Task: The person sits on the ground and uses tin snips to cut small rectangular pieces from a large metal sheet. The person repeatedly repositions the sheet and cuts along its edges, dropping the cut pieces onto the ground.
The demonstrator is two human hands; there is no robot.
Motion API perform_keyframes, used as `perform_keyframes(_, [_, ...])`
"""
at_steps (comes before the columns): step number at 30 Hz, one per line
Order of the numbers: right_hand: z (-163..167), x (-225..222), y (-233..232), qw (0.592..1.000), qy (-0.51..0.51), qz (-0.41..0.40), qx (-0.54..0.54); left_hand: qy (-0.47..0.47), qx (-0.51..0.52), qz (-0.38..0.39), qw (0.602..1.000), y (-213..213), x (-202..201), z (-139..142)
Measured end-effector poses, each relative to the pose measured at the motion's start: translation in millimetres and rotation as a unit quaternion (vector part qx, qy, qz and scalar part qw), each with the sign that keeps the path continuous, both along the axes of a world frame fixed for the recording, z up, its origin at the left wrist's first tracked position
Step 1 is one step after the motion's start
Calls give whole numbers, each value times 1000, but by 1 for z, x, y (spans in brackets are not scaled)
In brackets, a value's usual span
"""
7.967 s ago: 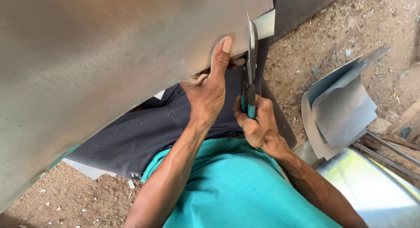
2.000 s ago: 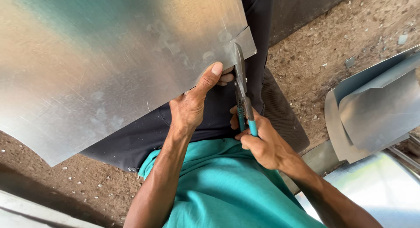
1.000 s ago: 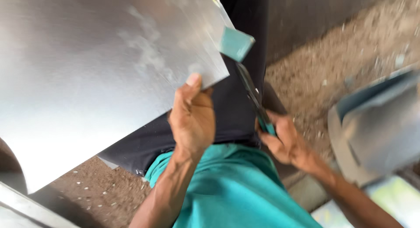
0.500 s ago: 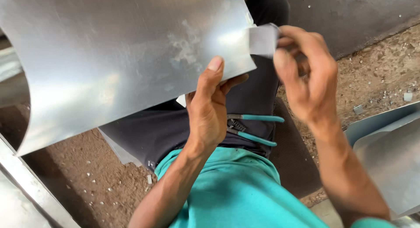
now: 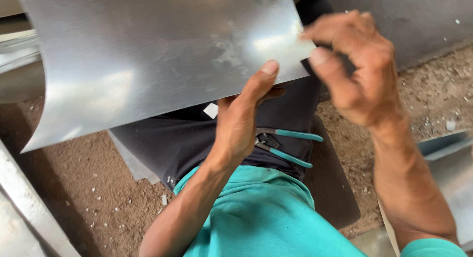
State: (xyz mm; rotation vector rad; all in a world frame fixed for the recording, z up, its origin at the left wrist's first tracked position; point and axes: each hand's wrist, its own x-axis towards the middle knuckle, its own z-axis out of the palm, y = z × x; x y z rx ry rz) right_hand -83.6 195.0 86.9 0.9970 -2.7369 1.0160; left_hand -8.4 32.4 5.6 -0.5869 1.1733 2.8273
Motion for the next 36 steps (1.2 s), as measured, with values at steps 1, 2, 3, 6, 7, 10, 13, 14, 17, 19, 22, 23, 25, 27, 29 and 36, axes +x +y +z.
perform_keyframes(1, [0,-7,-1,999,-5,0,37,-9,-5,-4,1000,-1,-1,2])
perform_keyframes(2, [-1,-18,-4,996,-11,-1,90,-18,-10,-11,1000,-1,-1,4])
perform_keyframes(3, [-3,-34,-8,987,-21,0,156,-23,-9,-6,1000,-2,-1,7])
perform_keyframes(6, [-19,-82,-24,945,-34,61,319,-7,19,10,1000,-5,0,13])
perform_keyframes(7, [-27,-96,-31,942,-27,107,318,11,42,21,999,-9,3,14])
perform_keyframes(10, [-33,-109,-38,953,79,242,162,32,87,27,995,-20,9,12])
perform_keyframes(13, [-40,-90,-15,973,87,213,-12,34,101,25,994,-31,10,10])
perform_keyframes(14, [-43,-72,-4,986,32,160,-18,28,100,23,994,-32,9,10])
perform_keyframes(17, [-74,-14,4,955,-222,4,-197,50,109,25,992,-27,-9,14])
perform_keyframes(19, [-86,26,11,931,-322,-93,-143,114,143,36,982,-19,-31,12])
perform_keyframes(22, [-85,76,15,898,-375,-84,213,202,203,40,957,-23,-56,-2])
perform_keyframes(23, [-84,92,14,910,-286,-22,298,215,176,62,959,-34,-49,-9])
perform_keyframes(25, [-84,116,12,905,-168,43,390,245,121,99,957,-66,-32,-21])
perform_keyframes(27, [-85,130,14,896,-123,42,426,219,68,132,964,-104,1,-23])
perform_keyframes(29, [-93,134,15,856,-180,21,484,188,37,156,969,-140,35,-12])
perform_keyframes(36, [-120,124,2,773,-186,94,599,113,40,139,983,-206,78,36])
